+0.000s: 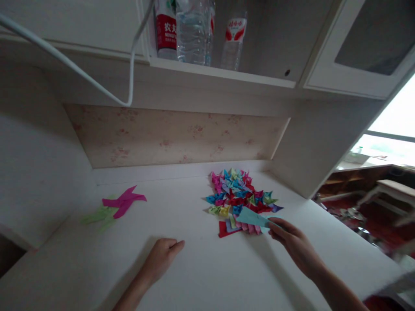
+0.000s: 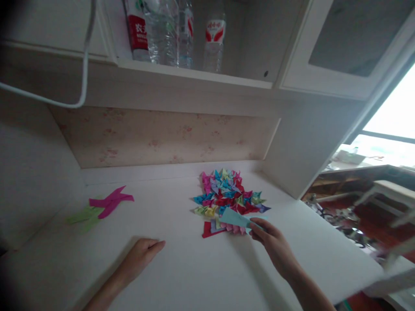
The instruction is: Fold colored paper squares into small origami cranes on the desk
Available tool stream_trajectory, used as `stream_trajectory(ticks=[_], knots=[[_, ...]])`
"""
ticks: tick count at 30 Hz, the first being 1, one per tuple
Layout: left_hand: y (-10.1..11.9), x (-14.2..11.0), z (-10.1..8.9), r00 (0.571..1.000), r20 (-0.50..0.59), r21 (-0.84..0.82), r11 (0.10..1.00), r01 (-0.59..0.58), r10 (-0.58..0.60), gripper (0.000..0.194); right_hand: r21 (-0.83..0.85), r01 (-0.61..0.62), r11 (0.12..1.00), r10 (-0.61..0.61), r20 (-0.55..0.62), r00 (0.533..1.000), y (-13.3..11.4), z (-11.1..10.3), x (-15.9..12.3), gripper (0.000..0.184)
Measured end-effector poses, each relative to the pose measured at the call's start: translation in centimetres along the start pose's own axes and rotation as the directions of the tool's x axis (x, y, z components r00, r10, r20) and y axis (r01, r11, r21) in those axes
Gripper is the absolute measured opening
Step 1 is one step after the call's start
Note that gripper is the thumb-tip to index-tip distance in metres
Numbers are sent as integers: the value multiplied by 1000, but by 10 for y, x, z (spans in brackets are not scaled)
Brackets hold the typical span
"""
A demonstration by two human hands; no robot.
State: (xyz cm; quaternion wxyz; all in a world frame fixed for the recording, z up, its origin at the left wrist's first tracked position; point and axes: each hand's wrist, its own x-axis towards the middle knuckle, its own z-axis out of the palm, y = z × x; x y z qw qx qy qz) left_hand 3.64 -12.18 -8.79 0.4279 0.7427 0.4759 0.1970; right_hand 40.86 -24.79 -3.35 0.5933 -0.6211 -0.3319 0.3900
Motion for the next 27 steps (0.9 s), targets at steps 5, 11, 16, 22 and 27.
stream_trajectory(ticks=[5, 11, 16, 22, 27], knots=[[-1, -1, 3, 1000, -29, 9, 1000, 6, -6, 43, -77, -44, 996, 42, -37, 998, -7, -81, 25, 26], [1, -2, 5, 998, -67, 11, 1000, 7, -7, 45, -227, -94, 969, 114, 75, 991, -1, -125, 63, 31], [4, -5, 7, 995, -94, 17, 999, 29, -27, 47, -554, -48, 831, 23, -52, 998, 20, -119, 95, 31], [3, -6, 6, 996, -90, 0, 1000, 15, -15, 46, -956, 93, 279, -326, -4, 945, 42, -105, 96, 31], [6, -7, 7, 995, -99, 3, 1000, 8, -7, 46, -999, 12, -32, -487, 26, 873, 51, -105, 83, 55]])
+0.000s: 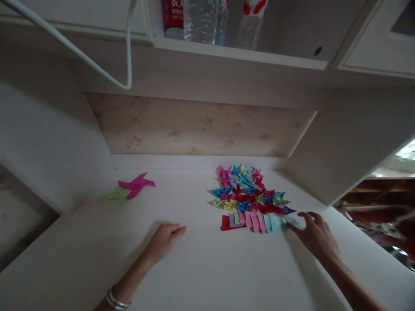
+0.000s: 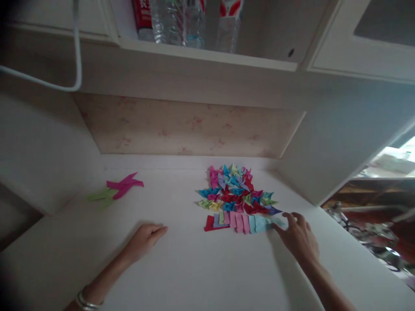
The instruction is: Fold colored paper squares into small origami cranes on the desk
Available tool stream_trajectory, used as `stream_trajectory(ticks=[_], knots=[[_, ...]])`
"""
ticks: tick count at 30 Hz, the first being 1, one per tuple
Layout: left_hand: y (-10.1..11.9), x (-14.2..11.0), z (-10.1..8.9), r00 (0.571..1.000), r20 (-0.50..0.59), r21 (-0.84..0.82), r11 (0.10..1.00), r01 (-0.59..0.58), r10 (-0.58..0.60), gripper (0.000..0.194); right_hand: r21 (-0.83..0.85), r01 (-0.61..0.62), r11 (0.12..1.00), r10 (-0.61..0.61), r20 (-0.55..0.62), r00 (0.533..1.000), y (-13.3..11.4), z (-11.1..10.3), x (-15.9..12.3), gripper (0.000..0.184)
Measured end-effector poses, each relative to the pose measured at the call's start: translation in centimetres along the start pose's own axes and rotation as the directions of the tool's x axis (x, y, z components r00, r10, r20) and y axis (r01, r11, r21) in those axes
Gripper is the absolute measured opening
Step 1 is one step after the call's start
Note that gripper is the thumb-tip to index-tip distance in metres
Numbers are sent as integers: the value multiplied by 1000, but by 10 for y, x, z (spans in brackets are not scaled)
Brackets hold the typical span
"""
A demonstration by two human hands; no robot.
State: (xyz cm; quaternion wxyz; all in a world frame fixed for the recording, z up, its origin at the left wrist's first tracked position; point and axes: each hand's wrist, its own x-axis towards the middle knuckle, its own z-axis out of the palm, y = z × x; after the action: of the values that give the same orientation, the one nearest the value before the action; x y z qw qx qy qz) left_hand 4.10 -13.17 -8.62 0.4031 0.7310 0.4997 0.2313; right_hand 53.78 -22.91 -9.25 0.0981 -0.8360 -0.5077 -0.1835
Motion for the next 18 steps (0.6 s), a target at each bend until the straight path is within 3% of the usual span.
stream_trajectory(ticks=[4, 9, 13, 16, 18], knots=[[4, 0, -1, 1000, -4, -4, 1000, 18, -18, 47, -81, 65, 995, -68, -27, 997, 0, 0, -2, 55], [6, 1, -4, 998, -16, -61, 996, 63, -64, 48, 62, 111, 992, -108, -57, 993, -29, -12, 6, 50], [5, -1, -5, 999, 1, -68, 997, 35, -35, 48, 374, 119, 920, -145, 42, 988, -94, -31, -1, 38], [5, -3, -3, 1000, -13, -76, 997, 22, -23, 47, 616, 22, 788, -180, 196, 964, -161, -42, -28, 37], [4, -3, -4, 998, -44, -92, 995, 42, -46, 47, 733, -12, 680, -231, 230, 945, -207, -45, -53, 35]])
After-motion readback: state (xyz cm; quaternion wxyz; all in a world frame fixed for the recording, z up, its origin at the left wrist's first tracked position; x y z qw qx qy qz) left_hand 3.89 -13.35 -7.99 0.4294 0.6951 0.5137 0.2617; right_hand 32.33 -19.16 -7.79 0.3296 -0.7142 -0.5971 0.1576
